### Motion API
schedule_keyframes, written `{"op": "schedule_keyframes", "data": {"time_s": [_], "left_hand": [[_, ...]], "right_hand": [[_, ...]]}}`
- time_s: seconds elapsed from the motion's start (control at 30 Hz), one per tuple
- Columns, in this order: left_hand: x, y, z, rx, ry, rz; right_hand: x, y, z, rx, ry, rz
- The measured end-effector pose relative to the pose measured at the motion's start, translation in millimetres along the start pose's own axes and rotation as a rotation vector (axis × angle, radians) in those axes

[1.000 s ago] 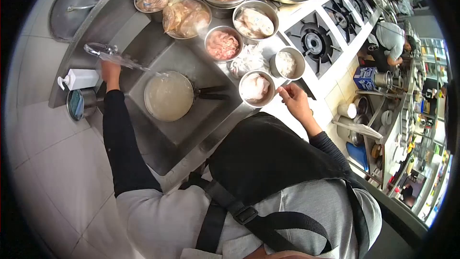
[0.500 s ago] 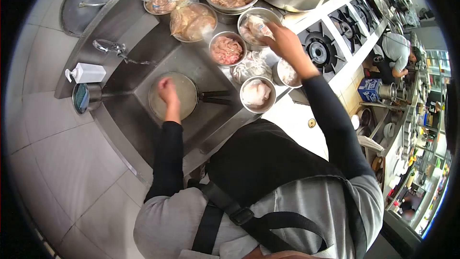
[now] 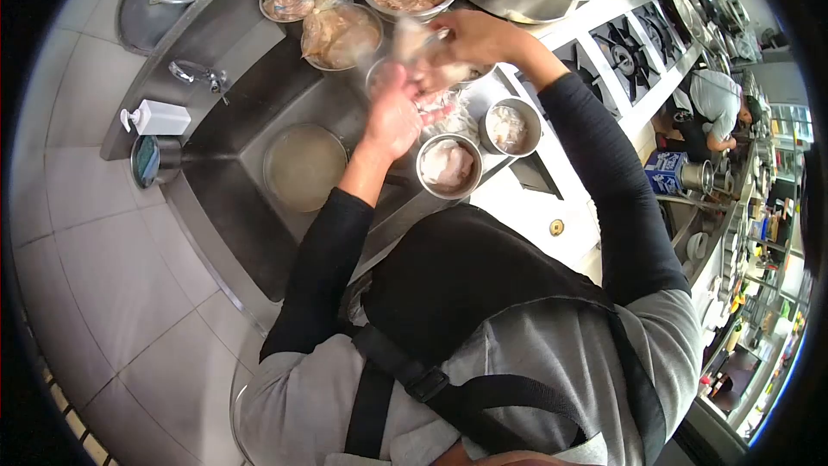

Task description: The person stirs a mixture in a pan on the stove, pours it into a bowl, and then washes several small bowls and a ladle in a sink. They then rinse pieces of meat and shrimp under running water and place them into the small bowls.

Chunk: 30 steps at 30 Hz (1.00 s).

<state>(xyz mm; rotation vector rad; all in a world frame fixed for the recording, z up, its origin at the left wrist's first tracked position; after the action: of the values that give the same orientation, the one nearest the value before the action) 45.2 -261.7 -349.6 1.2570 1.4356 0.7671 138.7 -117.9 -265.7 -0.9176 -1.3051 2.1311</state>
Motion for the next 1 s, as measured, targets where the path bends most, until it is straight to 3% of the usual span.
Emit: {"op": "schedule_keyframes", "data": {"time_s": [0.03, 0.07, 0.17, 0.2, 0.23, 0.3, 0.37, 0.43, 0.47, 0.5, 0.57, 0.63, 0.7, 0.73, 0.77, 0.83, 0.87, 0.9, 0.93, 0.97, 1.0], "left_hand": [[3, 11, -4, -0.034, 0.015, 0.028], [21, -15, -7, -0.043, 0.074, 0.149], [16, -56, -32, 0.205, 0.258, -0.029], [7, -60, -37, 0.215, 0.304, -0.084], [3, -61, -37, 0.219, 0.302, -0.093], [-8, -54, -49, 0.326, 0.439, -0.144], [-9, -43, -57, 0.423, 0.471, -0.187], [8, -23, -60, 0.974, 0.365, -0.03], [11, -21, -59, 1.057, 0.552, -0.144], [17, -6, -58, 1.207, 0.571, -0.111], [41, 8, -47, 1.37, 0.648, -0.099], [65, 22, -29, 1.412, 0.649, -0.016], [80, 40, -12, 1.489, 0.902, 0.171], [87, 42, -5, 1.553, 0.898, 0.214], [88, 40, -3, 1.542, 0.891, 0.246], [106, 37, 11, 1.731, 0.667, 0.455], [131, 15, 23, 1.634, 0.448, 0.581], [135, 16, 25, 1.732, 0.38, 0.546], [125, 27, 26, 1.351, 0.094, 0.456], [154, -21, 13, 1.383, 0.092, 0.362], [161, -25, 6, 1.365, 0.091, 0.314]], "right_hand": [[-2, 4, 5, 0.237, 0.012, 0.106], [13, 12, -8, 0.174, 0.011, 0.08], [79, 89, -66, -0.069, -0.126, 0.208], [70, 99, -62, -0.156, -0.041, 0.215], [62, 105, -62, -0.169, 0.103, 0.208], [68, 115, -60, -0.327, 0.098, -0.06], [83, 125, -74, -0.317, 0.0, -0.023], [67, 104, -66, -0.291, -0.104, 0.053], [50, 91, -67, -0.206, -0.178, -0.055], [32, 80, -69, -0.118, -0.253, -0.157], [-2, 60, -71, 0.127, 0.12, 0.126], [-34, 82, -83, 0.816, 0.325, 0.153], [-65, 110, -55, 1.667, 0.483, 0.067], [-67, 124, -49, 1.669, 0.491, 0.047], [-64, 129, -42, 1.392, 0.278, -0.042], [-61, 138, -41, 0.774, -0.043, -0.25], [-61, 131, -42, 0.254, -0.32, -0.683], [-27, 172, -63, 0.367, -0.102, -0.596], [-15, 174, -66, -0.023, 0.108, -0.458], [-9, 169, -65, -0.07, 0.299, -0.27], [15, 189, -85, -0.016, 0.416, -0.307]]}}
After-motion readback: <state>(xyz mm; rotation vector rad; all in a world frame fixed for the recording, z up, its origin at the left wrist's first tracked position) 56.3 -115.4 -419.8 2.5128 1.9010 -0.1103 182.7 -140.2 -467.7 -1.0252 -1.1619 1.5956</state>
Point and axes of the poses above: each hand's wrist, its own x-axis towards the middle knuckle, its own y-axis out of the palm, z = x × y, the point moved 6 cm from there along x, towards the middle knuckle, and after that the axes turned 10 degrees about -x, right-handed, at the moved point
